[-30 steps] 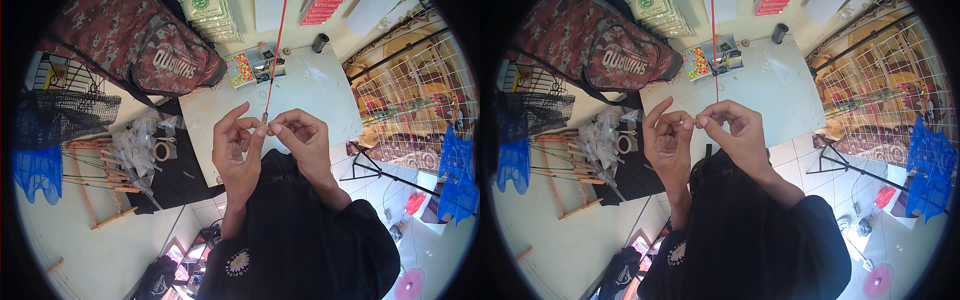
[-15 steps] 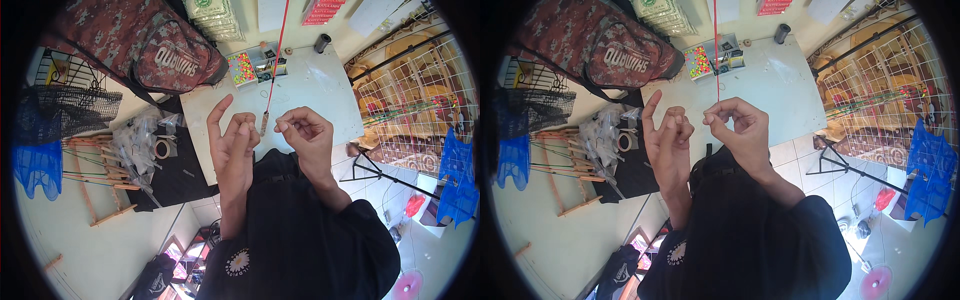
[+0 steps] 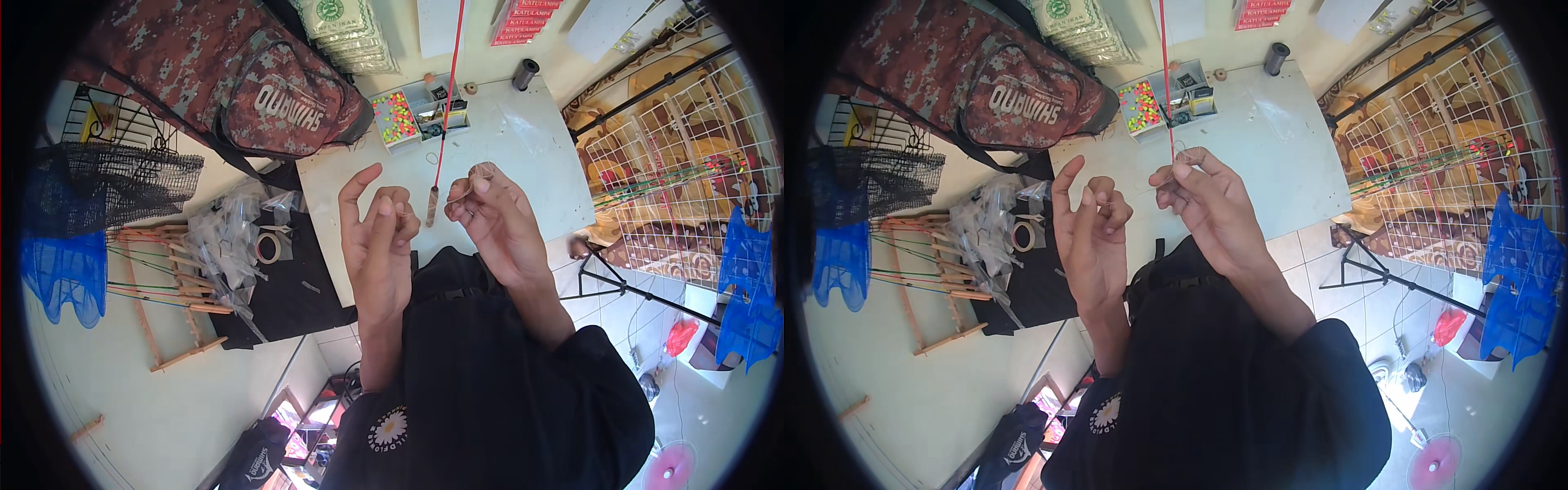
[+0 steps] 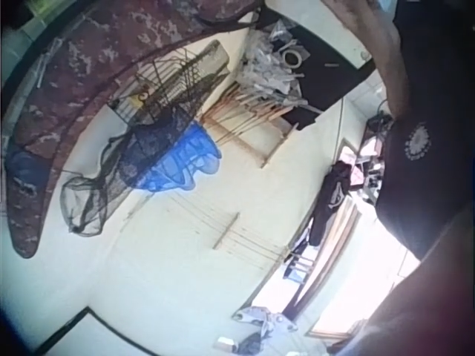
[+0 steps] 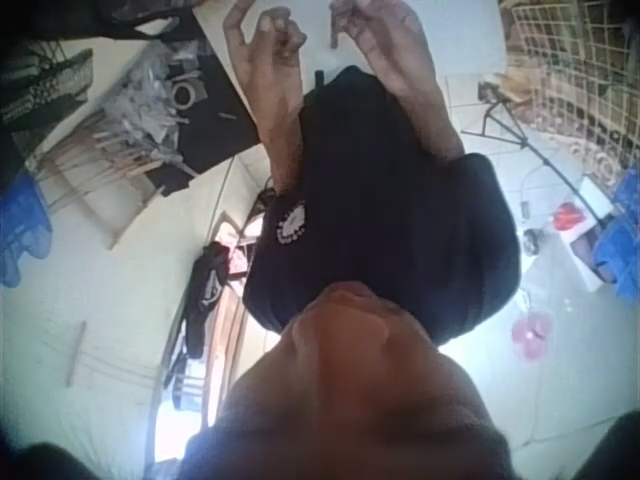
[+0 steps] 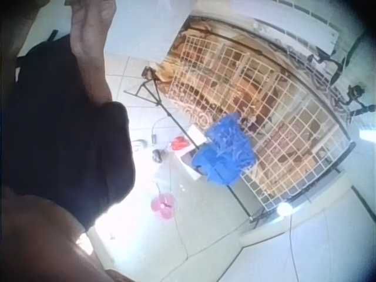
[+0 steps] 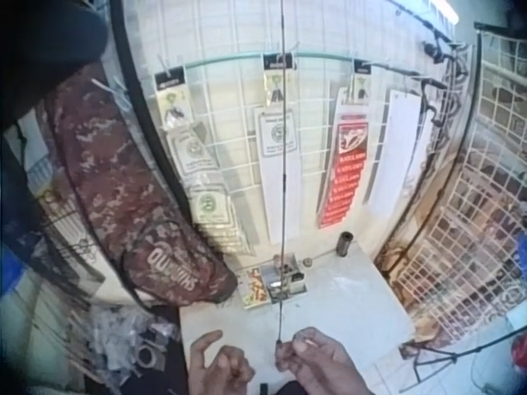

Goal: Replacing or repairing a guide on a fishing rod tip using thread and adhesive.

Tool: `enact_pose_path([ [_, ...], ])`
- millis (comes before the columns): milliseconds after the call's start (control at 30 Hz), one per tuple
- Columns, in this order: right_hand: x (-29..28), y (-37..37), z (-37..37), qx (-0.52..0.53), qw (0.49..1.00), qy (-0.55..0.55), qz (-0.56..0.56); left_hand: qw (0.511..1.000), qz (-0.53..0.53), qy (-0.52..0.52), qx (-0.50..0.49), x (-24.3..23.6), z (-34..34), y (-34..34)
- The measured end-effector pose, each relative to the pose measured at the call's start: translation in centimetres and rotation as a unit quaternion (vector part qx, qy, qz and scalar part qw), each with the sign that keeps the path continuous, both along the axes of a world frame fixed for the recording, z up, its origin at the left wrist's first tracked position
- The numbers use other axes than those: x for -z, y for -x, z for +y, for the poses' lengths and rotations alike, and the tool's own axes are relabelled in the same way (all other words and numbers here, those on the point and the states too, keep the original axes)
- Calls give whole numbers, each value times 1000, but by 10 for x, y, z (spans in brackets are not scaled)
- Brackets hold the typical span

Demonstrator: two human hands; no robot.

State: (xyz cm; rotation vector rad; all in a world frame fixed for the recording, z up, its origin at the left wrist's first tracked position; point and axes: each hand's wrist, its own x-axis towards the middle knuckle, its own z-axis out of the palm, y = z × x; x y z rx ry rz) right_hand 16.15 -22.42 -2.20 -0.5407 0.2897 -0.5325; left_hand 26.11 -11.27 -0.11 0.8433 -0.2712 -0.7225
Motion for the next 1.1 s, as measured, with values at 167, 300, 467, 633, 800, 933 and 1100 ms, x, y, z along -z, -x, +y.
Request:
enact_pose_path([
  [167, -10, 0, 4, 17, 998, 43, 40, 987, -139, -71, -35, 6, 4, 0],
  [300, -10, 1, 2, 35, 992, 99, 65, 948, -259, -172, -67, -1, -1, 7],
  [467, -12, 1, 2, 44, 989, 125, 60, 937, -297, -183, -32, -3, 3, 6],
  [633, -16, 2, 3, 48, 983, 155, 82, 886, -391, -242, -60, 2, 4, 3],
  [800, -13, 2, 3, 33, 979, 182, 91, 920, -292, -251, -79, -3, 2, 5],
  [933, -12, 3, 1, 37, 975, 196, 96, 853, -435, -267, -107, 6, 3, 1],
  [1100, -17, 3, -1, 31, 976, 192, 100, 821, -476, -288, -128, 3, 6, -2],
])
